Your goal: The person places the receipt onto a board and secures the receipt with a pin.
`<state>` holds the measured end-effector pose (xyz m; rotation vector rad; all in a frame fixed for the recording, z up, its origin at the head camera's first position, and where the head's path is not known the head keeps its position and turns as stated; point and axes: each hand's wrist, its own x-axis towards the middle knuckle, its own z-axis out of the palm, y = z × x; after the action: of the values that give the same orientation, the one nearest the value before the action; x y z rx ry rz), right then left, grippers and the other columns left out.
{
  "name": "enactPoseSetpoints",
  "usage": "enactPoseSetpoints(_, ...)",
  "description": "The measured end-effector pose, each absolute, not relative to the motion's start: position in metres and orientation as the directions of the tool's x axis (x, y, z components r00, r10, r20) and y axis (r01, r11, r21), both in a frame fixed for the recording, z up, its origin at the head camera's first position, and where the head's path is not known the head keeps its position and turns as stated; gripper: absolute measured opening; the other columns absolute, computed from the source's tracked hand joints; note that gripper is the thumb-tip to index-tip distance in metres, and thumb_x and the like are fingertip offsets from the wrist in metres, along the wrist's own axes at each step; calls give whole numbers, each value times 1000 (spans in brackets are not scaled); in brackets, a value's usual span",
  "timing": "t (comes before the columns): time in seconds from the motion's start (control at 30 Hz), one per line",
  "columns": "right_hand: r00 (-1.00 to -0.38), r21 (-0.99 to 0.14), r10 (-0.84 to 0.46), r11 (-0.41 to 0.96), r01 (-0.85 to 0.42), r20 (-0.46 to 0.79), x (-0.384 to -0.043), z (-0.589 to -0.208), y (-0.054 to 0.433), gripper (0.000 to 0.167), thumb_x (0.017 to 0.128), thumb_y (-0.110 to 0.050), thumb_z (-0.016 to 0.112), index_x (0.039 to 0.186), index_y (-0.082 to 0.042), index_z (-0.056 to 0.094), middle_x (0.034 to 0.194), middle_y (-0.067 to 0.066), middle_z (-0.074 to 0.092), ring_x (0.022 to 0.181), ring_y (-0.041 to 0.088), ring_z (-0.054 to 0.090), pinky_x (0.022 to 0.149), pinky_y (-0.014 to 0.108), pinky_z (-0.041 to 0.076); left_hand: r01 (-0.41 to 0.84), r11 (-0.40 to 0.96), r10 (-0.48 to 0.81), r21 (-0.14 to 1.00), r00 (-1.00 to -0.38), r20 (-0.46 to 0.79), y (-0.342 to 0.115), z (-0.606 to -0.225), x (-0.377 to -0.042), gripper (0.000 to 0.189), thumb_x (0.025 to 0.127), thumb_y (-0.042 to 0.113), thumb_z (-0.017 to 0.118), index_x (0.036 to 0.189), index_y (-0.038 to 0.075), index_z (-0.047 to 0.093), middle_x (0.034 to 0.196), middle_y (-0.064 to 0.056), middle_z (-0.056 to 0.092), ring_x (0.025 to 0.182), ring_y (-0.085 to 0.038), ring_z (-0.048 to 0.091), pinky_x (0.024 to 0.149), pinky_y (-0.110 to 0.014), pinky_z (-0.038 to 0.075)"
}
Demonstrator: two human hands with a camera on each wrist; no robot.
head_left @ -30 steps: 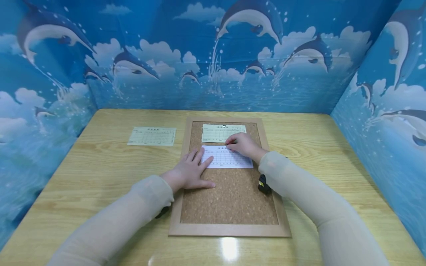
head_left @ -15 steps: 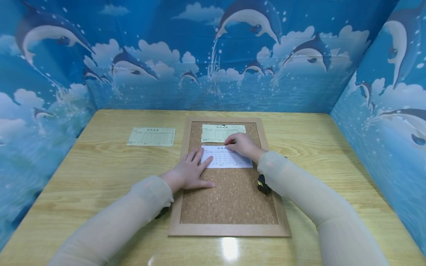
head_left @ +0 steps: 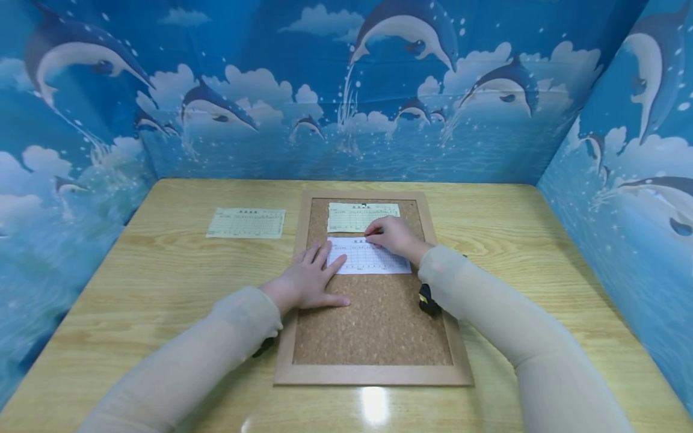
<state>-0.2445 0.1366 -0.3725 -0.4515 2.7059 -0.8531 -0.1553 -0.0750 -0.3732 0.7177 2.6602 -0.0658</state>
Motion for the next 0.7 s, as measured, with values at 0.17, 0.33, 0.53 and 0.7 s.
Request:
enactPoseSetpoints(0.17, -914, -585, -378, 779, -228, -147, -244, -372, 136, 16, 90, -16, 64, 101, -8, 71, 96, 4, 68, 84, 16, 60, 73, 30, 49, 493, 868, 477, 56, -796, -374, -75, -373, -155, 97, 78, 81, 31, 151, 23, 6, 154, -19, -7, 138, -41, -2, 110, -52, 7)
enactPoseSetpoints(0.33, -907, -548, -403, 790, -276, -124, -245, -371, 135, 15, 90, -15, 64, 100, -7, 71, 97, 5, 68, 87, 17, 61, 77, 32, 49, 490, 870, 473, 57, -796, -378, -75, -373, -155, 97, 78, 81, 31, 151, 23, 6, 154, -19, -7, 139, -40, -2, 110, -52, 7)
enactPoseSetpoints(0.53, -890, -434, -440, 830, -352, -121, -244, -366, 131, 16, 91, -14, 62, 102, -7, 71, 99, 5, 67, 91, 18, 60, 81, 34, 48, 487, 871, 469, 56, -796, -383, -75, -374, -156, 97, 78, 81, 31, 151, 23, 5, 154, -19, -8, 139, -40, -2, 110, -51, 6)
enactPoseSetpoints(0.7, -871, -351, -478, 839, -416, -112, -242, -361, 128, 16, 91, -14, 61, 102, -8, 72, 99, 6, 68, 93, 19, 61, 83, 35, 48, 485, 873, 468, 61, -795, -386, -75, -374, -156, 97, 78, 81, 31, 151, 23, 5, 154, -18, -9, 139, -39, -3, 110, -51, 5)
